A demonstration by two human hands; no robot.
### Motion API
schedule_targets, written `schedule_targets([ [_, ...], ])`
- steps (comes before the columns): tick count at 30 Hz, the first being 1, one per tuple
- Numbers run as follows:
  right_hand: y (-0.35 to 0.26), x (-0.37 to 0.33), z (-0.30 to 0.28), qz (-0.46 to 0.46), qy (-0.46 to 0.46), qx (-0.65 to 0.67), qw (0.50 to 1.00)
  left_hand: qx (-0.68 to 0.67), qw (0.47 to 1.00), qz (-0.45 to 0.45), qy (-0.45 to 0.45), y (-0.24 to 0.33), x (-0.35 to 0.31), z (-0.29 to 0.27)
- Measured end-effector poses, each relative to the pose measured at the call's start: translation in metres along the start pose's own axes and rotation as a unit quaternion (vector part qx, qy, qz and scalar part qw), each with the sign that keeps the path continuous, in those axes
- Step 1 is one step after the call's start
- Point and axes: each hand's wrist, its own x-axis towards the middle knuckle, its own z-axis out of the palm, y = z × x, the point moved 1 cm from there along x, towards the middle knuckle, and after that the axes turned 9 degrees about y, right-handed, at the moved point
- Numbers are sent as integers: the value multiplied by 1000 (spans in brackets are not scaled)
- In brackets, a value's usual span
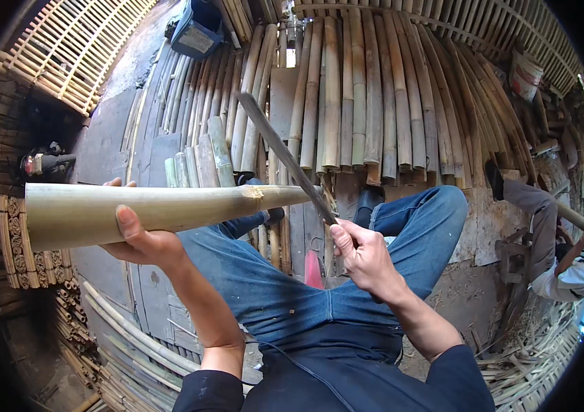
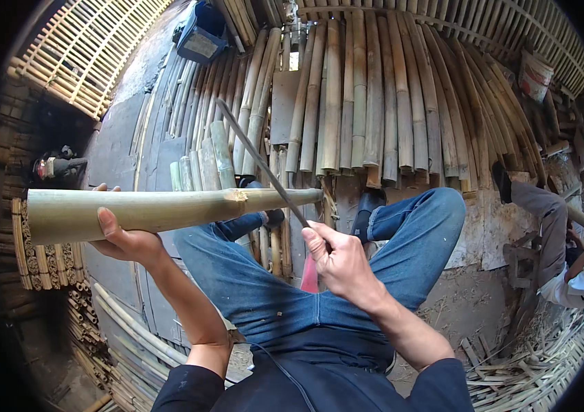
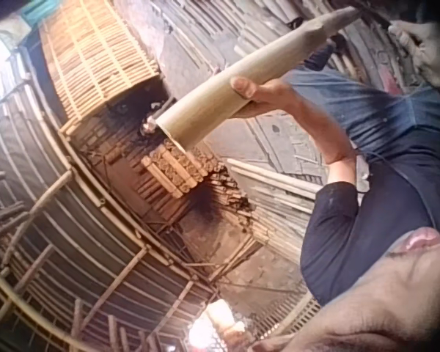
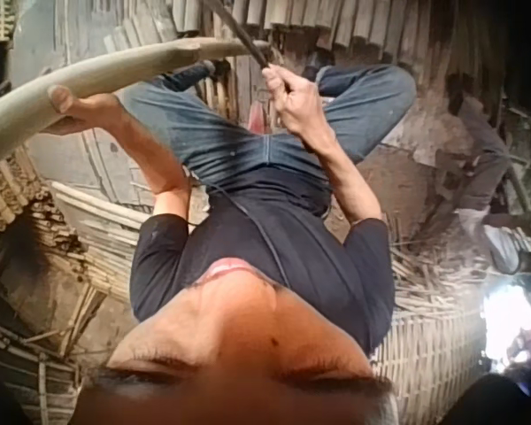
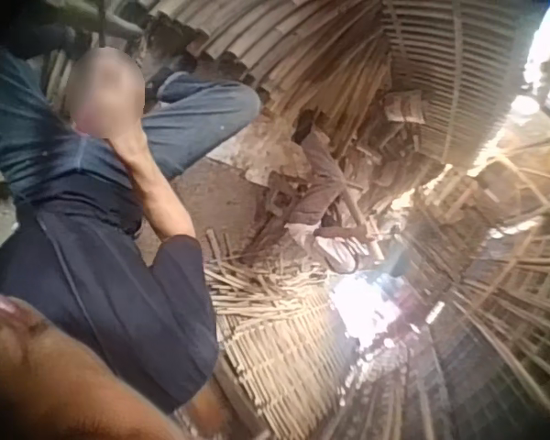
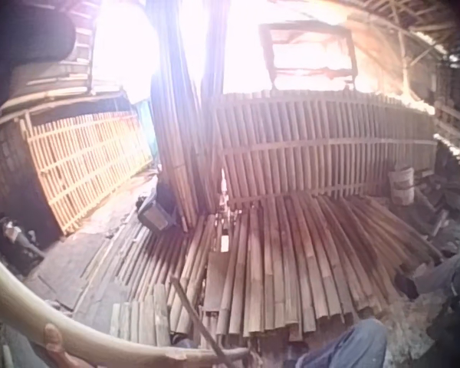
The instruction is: The recorder uses a machete to shave and carve the surface of a bamboo pole in a workshop.
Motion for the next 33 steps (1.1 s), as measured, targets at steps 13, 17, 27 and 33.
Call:
schedule_targets([
  [13,66,10,30,161,-30,45,986,-241,940,-236,-59,-57,20,-48],
  [17,90,5,48,188,-26,62,980,-35,983,-177,22,-51,13,-36],
  [27,125,67,97,333,12,477,813,108,987,-84,80,-51,14,-16],
  [33,164,84,81,391,38,406,826,-13,995,-101,16,-58,19,-26],
])
